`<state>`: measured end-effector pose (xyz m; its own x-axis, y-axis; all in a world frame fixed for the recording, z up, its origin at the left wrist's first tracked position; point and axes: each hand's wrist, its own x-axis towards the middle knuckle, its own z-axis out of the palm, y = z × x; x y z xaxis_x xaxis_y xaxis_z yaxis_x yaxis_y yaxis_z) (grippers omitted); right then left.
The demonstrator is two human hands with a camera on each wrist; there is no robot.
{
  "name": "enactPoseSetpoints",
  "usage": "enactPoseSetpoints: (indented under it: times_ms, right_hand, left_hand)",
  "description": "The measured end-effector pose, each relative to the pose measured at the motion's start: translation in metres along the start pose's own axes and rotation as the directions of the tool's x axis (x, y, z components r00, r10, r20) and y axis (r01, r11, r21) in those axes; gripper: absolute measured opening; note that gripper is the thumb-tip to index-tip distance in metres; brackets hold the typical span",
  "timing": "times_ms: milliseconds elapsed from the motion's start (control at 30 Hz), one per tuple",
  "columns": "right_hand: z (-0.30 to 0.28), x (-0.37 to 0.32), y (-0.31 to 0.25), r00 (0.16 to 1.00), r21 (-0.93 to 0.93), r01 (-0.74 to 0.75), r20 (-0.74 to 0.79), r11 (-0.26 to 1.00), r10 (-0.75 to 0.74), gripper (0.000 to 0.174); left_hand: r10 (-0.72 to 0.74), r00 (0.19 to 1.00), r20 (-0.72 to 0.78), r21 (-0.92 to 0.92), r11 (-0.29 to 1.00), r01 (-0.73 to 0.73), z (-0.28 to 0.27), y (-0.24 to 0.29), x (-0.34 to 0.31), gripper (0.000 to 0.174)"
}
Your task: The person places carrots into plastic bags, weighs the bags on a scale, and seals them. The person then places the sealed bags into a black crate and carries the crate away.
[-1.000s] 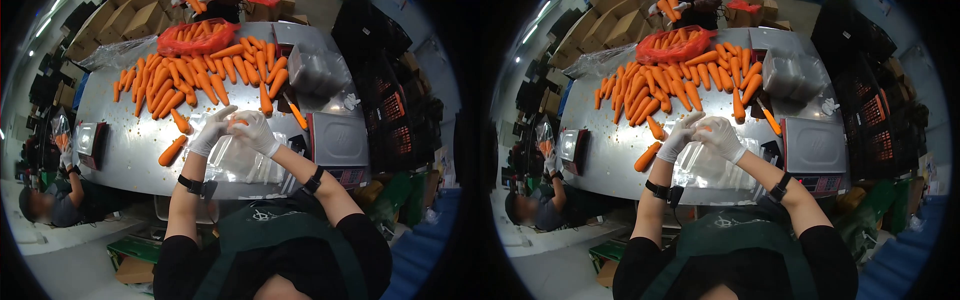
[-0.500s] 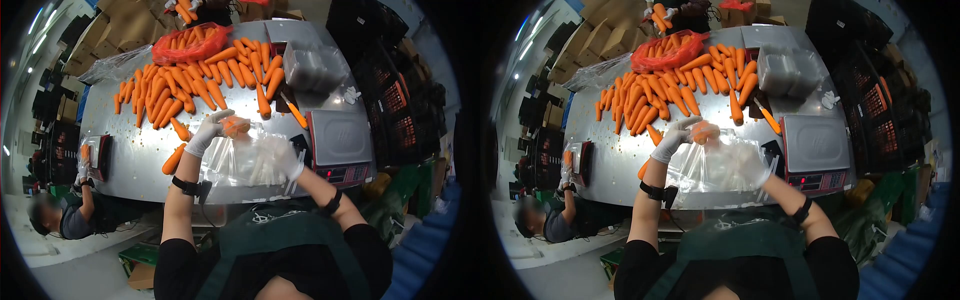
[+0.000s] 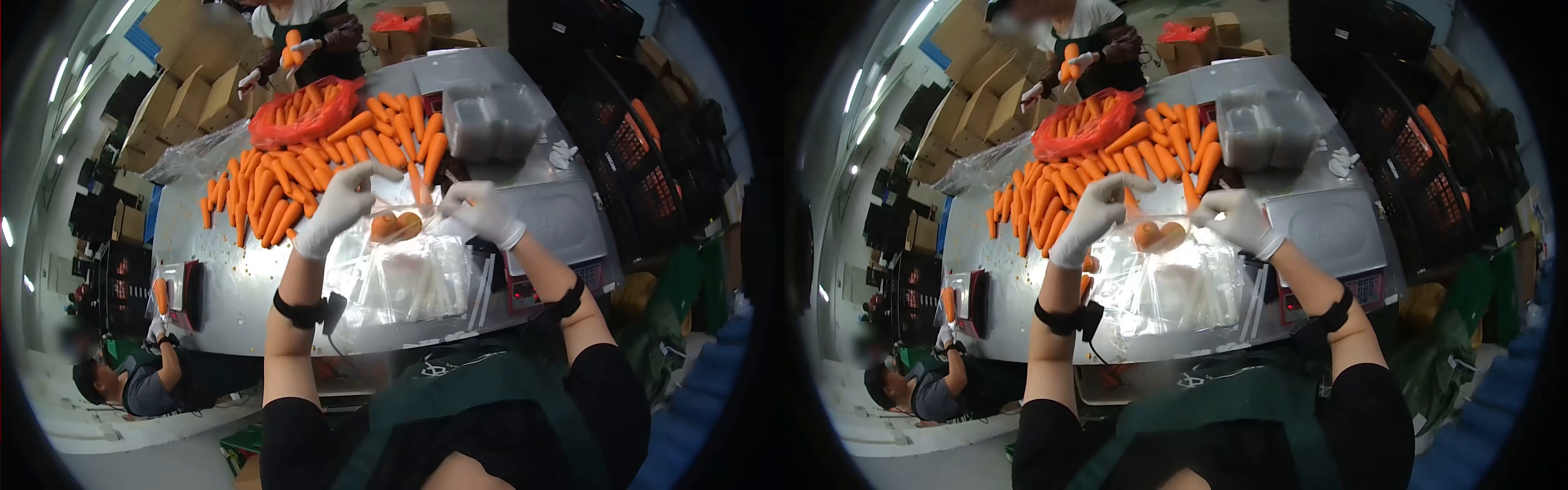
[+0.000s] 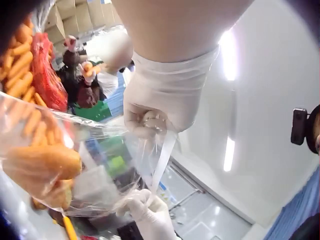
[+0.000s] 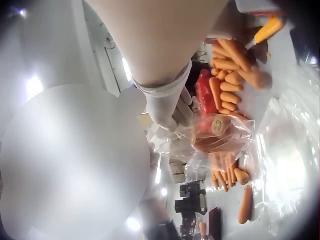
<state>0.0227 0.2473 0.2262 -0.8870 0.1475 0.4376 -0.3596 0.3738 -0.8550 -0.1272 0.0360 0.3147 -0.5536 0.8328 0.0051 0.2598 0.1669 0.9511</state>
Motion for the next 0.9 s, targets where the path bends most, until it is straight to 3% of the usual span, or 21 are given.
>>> enactPoseSetpoints:
  times_ms: [67, 133, 167, 200, 233, 267, 300, 367, 400, 433, 500, 533, 567, 600, 667, 700, 733, 767, 800, 867, 900]
  right_hand:
    - [-0.037, 0.001, -0.018, 0.957, 0.175, -0.239, -0.122, 0.955, 0.262, 0.028]
    - [-0.077, 0.004, -0.009, 0.978, -0.079, -0.205, -0.045, 0.976, 0.202, 0.033]
    - [-0.101, 0.003, -0.011, 0.989, -0.223, -0.118, -0.113, 0.968, 0.094, 0.036]
    - [-0.122, -0.003, -0.014, 0.979, -0.314, -0.084, -0.204, 0.946, 0.019, 0.036]
    - [-0.144, -0.012, -0.024, 0.96, -0.24, -0.102, -0.276, 0.965, 0.033, 0.035]
    - [-0.165, -0.022, -0.035, 0.938, -0.162, -0.114, -0.342, 0.98, 0.052, 0.035]
    - [-0.185, -0.039, -0.043, 0.933, -0.177, -0.131, -0.354, 0.976, 0.061, 0.035]
    - [-0.217, -0.079, -0.053, 0.95, -0.629, 0.078, -0.189, 0.773, -0.249, 0.031]
    - [-0.225, -0.103, -0.045, 0.952, -0.631, 0.062, -0.195, 0.773, -0.236, 0.031]
    - [-0.227, -0.13, -0.027, 0.969, -0.681, 0.059, -0.137, 0.73, -0.207, 0.029]
    - [-0.228, -0.186, 0.012, 0.989, -0.77, 0.079, -0.018, 0.633, -0.145, 0.023]
    - [-0.227, -0.212, 0.031, 0.993, -0.805, 0.103, 0.046, 0.584, -0.112, 0.021]
    - [-0.222, -0.235, 0.046, 0.995, -0.807, 0.095, 0.087, 0.582, -0.042, 0.019]
    - [-0.218, -0.253, 0.053, 0.991, -0.808, 0.088, 0.128, 0.583, 0.027, 0.016]
    - [-0.219, -0.282, 0.05, 0.96, -0.77, -0.054, 0.135, 0.635, 0.246, 0.016]
    - [-0.213, -0.279, 0.027, 0.97, -0.686, -0.177, 0.0, 0.706, 0.243, 0.015]
    - [-0.204, -0.266, -0.001, 0.958, -0.576, -0.283, -0.134, 0.767, 0.253, 0.015]
    - [-0.191, -0.256, -0.017, 0.962, -0.379, -0.274, -0.097, 0.884, 0.256, 0.014]
    - [-0.173, -0.249, -0.028, 0.965, -0.16, -0.262, -0.064, 0.952, 0.255, 0.013]
    - [-0.136, -0.253, -0.023, 0.948, 0.021, -0.155, 0.283, 0.988, 0.143, 0.01]
    - [-0.13, -0.26, -0.004, 0.945, -0.062, -0.255, 0.193, 0.965, 0.262, 0.01]
  left_hand:
    - [0.024, 0.998, 0.057, -0.131, 0.991, -0.016, 0.011, 0.014, 0.036, 0.047]
    - [-0.016, 0.999, -0.04, -0.127, 0.992, 0.011, 0.039, 0.016, 0.077, 0.048]
    - [-0.004, 1.0, -0.009, -0.128, 0.992, 0.002, 0.056, 0.015, 0.092, 0.048]
    - [0.065, 0.997, -0.048, -0.108, 0.992, -0.07, 0.075, 0.016, 0.106, 0.048]
    - [0.14, 0.986, -0.09, -0.092, 0.985, -0.148, 0.095, 0.023, 0.121, 0.049]
    - [0.176, 0.97, -0.169, -0.202, 0.957, -0.209, 0.113, 0.025, 0.129, 0.047]
    - [0.244, 0.953, -0.179, -0.187, 0.943, -0.276, 0.136, 0.034, 0.125, 0.046]
    - [0.413, 0.9, -0.142, -0.158, 0.888, -0.432, 0.185, 0.055, 0.097, 0.041]
    - [0.527, 0.841, -0.121, -0.017, 0.846, -0.532, 0.208, 0.036, 0.092, 0.039]
    - [0.392, 0.916, -0.088, -0.05, 0.916, -0.397, 0.229, 0.015, 0.082, 0.04]
    - [0.234, 0.958, -0.166, 0.122, 0.969, -0.215, 0.28, -0.044, 0.05, 0.044]
    - [0.106, 0.983, -0.148, -0.015, 0.994, -0.109, 0.306, -0.063, 0.034, 0.047]
    - [0.157, 0.968, -0.197, 0.13, 0.983, -0.133, 0.328, -0.088, 0.02, 0.05]
    - [0.115, 0.956, -0.27, 0.125, 0.989, -0.084, 0.347, -0.103, 0.006, 0.053]
    - [-0.198, 0.889, -0.413, -0.211, 0.97, 0.119, 0.374, -0.088, -0.022, 0.048]
    - [-0.207, 0.887, -0.412, -0.213, 0.969, 0.128, 0.373, -0.088, -0.029, 0.048]
    - [-0.502, 0.837, -0.217, -0.435, 0.817, 0.377, 0.368, -0.09, -0.035, 0.041]
    - [-0.715, 0.698, 0.038, -0.576, 0.555, 0.6, 0.366, -0.092, -0.042, 0.036]
    - [-0.728, 0.685, 0.042, -0.575, 0.543, 0.612, 0.367, -0.099, -0.048, 0.036]
    - [-0.58, 0.713, 0.394, -0.415, 0.58, 0.701, 0.366, -0.13, -0.046, 0.03]
    - [-0.446, 0.847, 0.288, -0.335, 0.782, 0.526, 0.369, -0.146, -0.05, 0.023]
